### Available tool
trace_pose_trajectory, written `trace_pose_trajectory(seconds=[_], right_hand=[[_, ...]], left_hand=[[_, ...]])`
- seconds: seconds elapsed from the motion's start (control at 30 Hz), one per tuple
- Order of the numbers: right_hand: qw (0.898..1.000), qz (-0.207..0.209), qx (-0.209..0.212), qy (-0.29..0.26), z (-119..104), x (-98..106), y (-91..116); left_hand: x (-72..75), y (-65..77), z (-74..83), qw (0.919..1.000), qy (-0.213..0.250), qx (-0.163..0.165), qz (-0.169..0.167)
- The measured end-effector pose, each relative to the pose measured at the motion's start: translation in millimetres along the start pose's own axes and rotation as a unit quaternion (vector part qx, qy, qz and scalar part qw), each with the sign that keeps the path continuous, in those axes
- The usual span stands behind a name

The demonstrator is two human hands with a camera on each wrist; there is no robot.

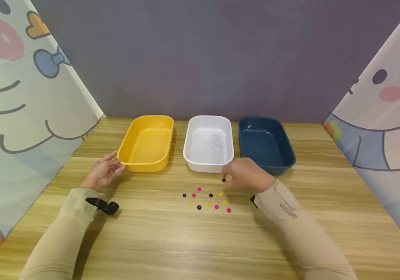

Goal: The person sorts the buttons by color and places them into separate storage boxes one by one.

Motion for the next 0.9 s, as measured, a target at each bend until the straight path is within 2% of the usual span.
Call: trace_pose_trajectory(seconds=[0.13,0.43,0.67,0.9], right_hand=[[0.998,0.05,0.036,-0.002,-9.5,7.8,-6.6],[0.99,0.109,0.089,0.017,-31.1,11.6,-19.6],[0.99,0.102,0.09,0.022,-37.9,6.3,-33.7],[0.992,0.094,0.078,0.009,-42.1,6.4,-58.0]], left_hand=[[0.2,0.5,0.0,1.0,0.004,0.001,-0.004],[1.0,-0.6,0.2,1.0,-0.001,0.0,-0.008],[1.5,-1.2,-0.3,0.9999,0.005,-0.002,-0.011],[-0.9,0.7,0.5,1.0,0.002,-0.001,-0.006]])
Point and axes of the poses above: each hand's wrist, its own y-axis away from the middle knuckle, its own x-axis out of the back of the hand, z = x × y, the point moved 10 cm from there along -y, towards the middle knuckle, and after that the axes turned 13 degrees about z, right-handed, at the moved point
